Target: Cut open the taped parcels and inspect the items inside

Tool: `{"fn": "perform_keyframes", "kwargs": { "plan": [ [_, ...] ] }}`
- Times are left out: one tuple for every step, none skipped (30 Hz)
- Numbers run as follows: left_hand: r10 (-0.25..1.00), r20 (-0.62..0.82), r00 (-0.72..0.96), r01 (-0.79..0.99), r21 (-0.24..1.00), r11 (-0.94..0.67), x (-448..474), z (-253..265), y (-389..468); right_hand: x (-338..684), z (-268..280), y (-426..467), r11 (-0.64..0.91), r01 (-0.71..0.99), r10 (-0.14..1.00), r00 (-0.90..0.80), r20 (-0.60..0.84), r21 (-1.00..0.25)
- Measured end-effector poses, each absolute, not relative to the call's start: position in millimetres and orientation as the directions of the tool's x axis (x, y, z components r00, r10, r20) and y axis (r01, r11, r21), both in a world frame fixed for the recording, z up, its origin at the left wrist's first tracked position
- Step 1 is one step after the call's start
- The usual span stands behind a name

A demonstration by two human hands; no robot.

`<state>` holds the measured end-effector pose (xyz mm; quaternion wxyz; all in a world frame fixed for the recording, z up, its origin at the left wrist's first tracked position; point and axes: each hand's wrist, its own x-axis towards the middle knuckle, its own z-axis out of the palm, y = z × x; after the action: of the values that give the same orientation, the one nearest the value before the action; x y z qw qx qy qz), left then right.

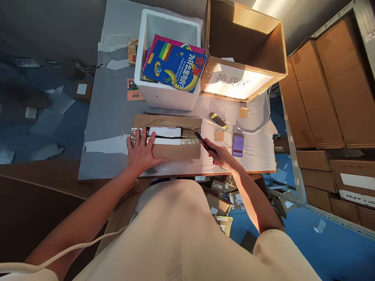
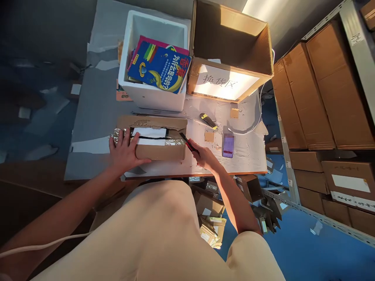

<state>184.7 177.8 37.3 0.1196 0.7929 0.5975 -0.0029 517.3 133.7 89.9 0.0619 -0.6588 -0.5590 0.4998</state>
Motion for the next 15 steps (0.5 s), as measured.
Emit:
{"fn": "perform_keyframes", "kwargs": {
  "plan": [
    [0.948, -0.156, 0.279, 0.950, 0.189, -0.248, 185.0, 37.7, 178.1, 519.8, 93.9, 134.0, -0.403, 0.659, 0.770, -0.131, -0.625, -0.635],
    [0.947, -0.164, 0.275, 0.950, 0.196, -0.242, 185.1, 38.1, 178.4, 522.2, 97.8, 134.7, -0.435, 0.647, 0.740, -0.139, -0.658, -0.626],
    [0.946, -0.170, 0.275, 0.949, 0.206, -0.239, 185.3, 38.4, 178.7, 524.0, 101.5, 136.0, -0.455, 0.647, 0.713, -0.148, -0.686, -0.612],
    [0.945, -0.174, 0.278, 0.947, 0.217, -0.238, 185.5, 38.7, 179.1, 524.6, 104.8, 137.6, -0.459, 0.658, 0.693, -0.154, -0.704, -0.596],
    [0.943, -0.180, 0.282, 0.944, 0.227, -0.239, 185.9, 39.0, 179.4, 524.1, 107.6, 139.4, -0.446, 0.682, 0.686, -0.155, -0.711, -0.580],
    [0.941, -0.185, 0.283, 0.943, 0.232, -0.238, 186.3, 39.4, 179.8, 522.7, 110.1, 140.6, -0.416, 0.713, 0.694, -0.152, -0.703, -0.565],
    [0.941, -0.192, 0.280, 0.944, 0.232, -0.234, 186.9, 39.8, 180.2, 520.8, 112.3, 140.7, -0.375, 0.743, 0.715, -0.149, -0.683, -0.555],
    [0.940, -0.201, 0.274, 0.947, 0.224, -0.229, 187.6, 40.2, 180.7, 518.8, 114.5, 139.3, -0.334, 0.769, 0.738, -0.146, -0.659, -0.545],
    [0.941, -0.210, 0.266, 0.952, 0.212, -0.222, 188.3, 40.6, 181.2, 517.2, 116.6, 136.4, -0.306, 0.785, 0.758, -0.141, -0.636, -0.539],
    [0.941, -0.218, 0.257, 0.956, 0.196, -0.216, 189.1, 41.0, 181.8, 516.1, 118.8, 132.1, -0.295, 0.791, 0.768, -0.138, -0.626, -0.536],
    [0.942, -0.224, 0.250, 0.960, 0.181, -0.212, 189.8, 41.2, 182.3, 515.3, 120.8, 126.9, -0.303, 0.791, 0.765, -0.131, -0.631, -0.531],
    [0.942, -0.225, 0.249, 0.962, 0.168, -0.214, 190.3, 41.4, 182.9, 514.4, 122.4, 121.3, -0.319, 0.792, 0.754, -0.121, -0.645, -0.521],
    [0.941, -0.223, 0.253, 0.962, 0.158, -0.221, 190.6, 41.3, 183.5, 513.2, 123.5, 115.8, -0.332, 0.798, 0.742, -0.109, -0.662, -0.503],
    [0.941, -0.219, 0.258, 0.962, 0.151, -0.229, 190.8, 41.1, 183.9, 511.1, 124.0, 110.6, -0.330, 0.814, 0.736, -0.094, -0.670, -0.477],
    [0.940, -0.214, 0.264, 0.961, 0.147, -0.236, 190.8, 40.7, 184.3, 508.3, 123.9, 106.0, -0.311, 0.839, 0.745, -0.077, -0.662, -0.447]
  ]
}}
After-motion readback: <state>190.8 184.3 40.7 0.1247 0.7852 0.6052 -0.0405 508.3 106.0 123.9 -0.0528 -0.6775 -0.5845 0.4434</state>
